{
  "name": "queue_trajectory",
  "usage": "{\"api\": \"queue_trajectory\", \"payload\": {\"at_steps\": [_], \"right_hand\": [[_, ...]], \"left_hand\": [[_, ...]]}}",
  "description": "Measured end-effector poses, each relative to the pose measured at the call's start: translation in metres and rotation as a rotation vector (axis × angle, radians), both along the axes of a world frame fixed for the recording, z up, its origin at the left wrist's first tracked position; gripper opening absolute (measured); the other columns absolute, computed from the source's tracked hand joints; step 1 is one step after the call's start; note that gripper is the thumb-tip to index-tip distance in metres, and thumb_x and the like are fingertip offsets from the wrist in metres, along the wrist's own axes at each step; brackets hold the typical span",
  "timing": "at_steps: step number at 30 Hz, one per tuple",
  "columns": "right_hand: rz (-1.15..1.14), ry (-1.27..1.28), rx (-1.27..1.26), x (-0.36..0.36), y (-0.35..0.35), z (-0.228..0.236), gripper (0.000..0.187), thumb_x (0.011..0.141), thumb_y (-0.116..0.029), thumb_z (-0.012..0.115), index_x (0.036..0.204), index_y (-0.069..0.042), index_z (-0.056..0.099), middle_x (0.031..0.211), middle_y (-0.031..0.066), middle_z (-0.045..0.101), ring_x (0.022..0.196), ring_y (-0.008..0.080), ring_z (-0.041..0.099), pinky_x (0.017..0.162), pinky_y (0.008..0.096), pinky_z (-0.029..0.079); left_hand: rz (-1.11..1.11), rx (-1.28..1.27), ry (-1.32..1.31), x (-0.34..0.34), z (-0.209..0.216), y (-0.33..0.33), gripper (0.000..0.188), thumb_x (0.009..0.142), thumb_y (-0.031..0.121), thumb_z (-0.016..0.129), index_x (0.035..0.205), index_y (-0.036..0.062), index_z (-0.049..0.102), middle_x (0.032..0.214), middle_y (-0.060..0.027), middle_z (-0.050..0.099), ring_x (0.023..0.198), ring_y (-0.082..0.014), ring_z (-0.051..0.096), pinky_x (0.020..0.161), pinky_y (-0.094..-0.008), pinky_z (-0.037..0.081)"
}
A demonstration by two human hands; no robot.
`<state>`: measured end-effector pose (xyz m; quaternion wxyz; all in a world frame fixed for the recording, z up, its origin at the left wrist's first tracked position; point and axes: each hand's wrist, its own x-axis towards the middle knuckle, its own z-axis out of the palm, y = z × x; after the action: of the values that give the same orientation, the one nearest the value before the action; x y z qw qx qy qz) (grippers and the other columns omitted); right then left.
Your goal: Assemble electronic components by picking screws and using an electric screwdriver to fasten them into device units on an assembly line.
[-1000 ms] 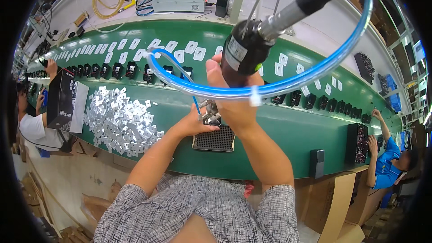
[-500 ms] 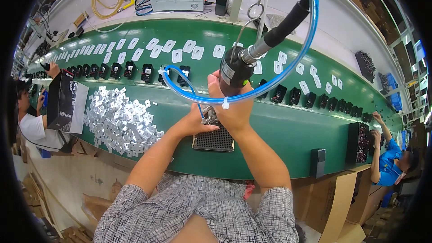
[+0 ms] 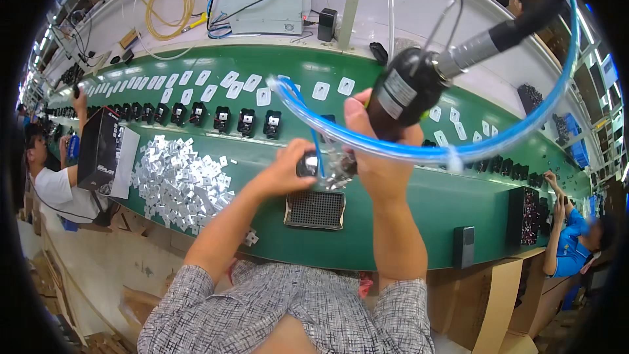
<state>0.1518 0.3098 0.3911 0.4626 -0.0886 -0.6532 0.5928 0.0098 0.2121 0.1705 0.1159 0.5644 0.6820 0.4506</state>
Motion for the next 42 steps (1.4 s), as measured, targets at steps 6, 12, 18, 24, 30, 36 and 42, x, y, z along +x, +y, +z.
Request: {"api": "queue_trajectory", "payload": {"at_steps": [6, 12, 18, 24, 30, 36, 42], "right_hand": [[-0.059, -0.116, 0.042, 0.026, 0.011, -0.031, 0.015, 0.090, -0.004, 0.068, 0.104, 0.000, 0.065, 0.074, 0.0044, 0.063, 0.053, 0.0111, 0.054, 0.050, 0.0221, 0.044], [-0.118, -0.143, 0.019, 0.039, 0.017, -0.055, 0.020, 0.089, -0.005, 0.072, 0.107, 0.002, 0.066, 0.079, 0.0064, 0.067, 0.054, 0.0110, 0.055, 0.051, 0.0225, 0.046], [-0.049, -0.111, -0.031, 0.035, 0.014, -0.051, 0.020, 0.089, -0.006, 0.073, 0.107, 0.001, 0.066, 0.082, 0.0071, 0.068, 0.056, 0.0109, 0.056, 0.051, 0.0227, 0.046], [-0.006, -0.090, -0.042, 0.013, 0.003, -0.044, 0.019, 0.089, -0.006, 0.074, 0.106, 0.000, 0.067, 0.081, 0.0058, 0.068, 0.056, 0.0103, 0.056, 0.051, 0.0219, 0.046], [0.059, 0.016, -0.004, -0.030, -0.010, -0.047, 0.018, 0.089, -0.007, 0.075, 0.104, 0.000, 0.067, 0.078, 0.0045, 0.067, 0.054, 0.0099, 0.056, 0.050, 0.0216, 0.045], [0.062, -0.054, -0.028, -0.043, -0.017, -0.072, 0.016, 0.089, -0.006, 0.074, 0.102, -0.001, 0.067, 0.077, 0.0039, 0.067, 0.054, 0.0096, 0.057, 0.050, 0.0219, 0.046], [0.051, -0.063, -0.061, -0.040, -0.016, -0.078, 0.021, 0.086, -0.003, 0.074, 0.105, 0.004, 0.068, 0.090, 0.0097, 0.075, 0.074, 0.0138, 0.068, 0.069, 0.0250, 0.055]], "left_hand": [[0.146, -0.183, 0.380, -0.071, -0.007, 0.045, 0.074, 0.074, 0.024, 0.081, 0.140, 0.0076, 0.049, 0.133, -0.0140, 0.051, 0.124, -0.0299, 0.050, 0.108, -0.0473, 0.033], [0.239, -0.140, 0.563, -0.064, -0.008, 0.068, 0.082, 0.073, 0.035, 0.085, 0.141, 0.0062, 0.050, 0.138, -0.0105, 0.052, 0.128, -0.0289, 0.049, 0.108, -0.0482, 0.032], [0.286, -0.025, 0.716, -0.042, -0.007, 0.088, 0.082, 0.073, 0.040, 0.086, 0.141, 0.0080, 0.052, 0.137, -0.0057, 0.056, 0.127, -0.0273, 0.050, 0.107, -0.0480, 0.032], [0.013, -0.113, 0.208, 0.000, 0.023, 0.017, 0.079, 0.074, 0.038, 0.085, 0.141, 0.0096, 0.054, 0.137, -0.0071, 0.058, 0.122, -0.0268, 0.053, 0.107, -0.0472, 0.031], [-0.081, -0.033, -0.119, 0.019, -0.012, -0.016, 0.081, 0.073, 0.034, 0.087, 0.142, 0.0086, 0.052, 0.137, -0.0117, 0.058, 0.116, -0.0294, 0.053, 0.106, -0.0451, 0.033], [-0.097, -0.019, -0.287, 0.016, -0.035, -0.013, 0.086, 0.072, 0.029, 0.089, 0.145, 0.0070, 0.049, 0.135, -0.0136, 0.059, 0.113, -0.0328, 0.053, 0.106, -0.0434, 0.035], [-0.046, -0.054, -0.231, 0.023, -0.019, -0.018, 0.088, 0.071, 0.027, 0.090, 0.146, 0.0066, 0.049, 0.136, -0.0132, 0.059, 0.112, -0.0346, 0.052, 0.106, -0.0433, 0.036]]}}
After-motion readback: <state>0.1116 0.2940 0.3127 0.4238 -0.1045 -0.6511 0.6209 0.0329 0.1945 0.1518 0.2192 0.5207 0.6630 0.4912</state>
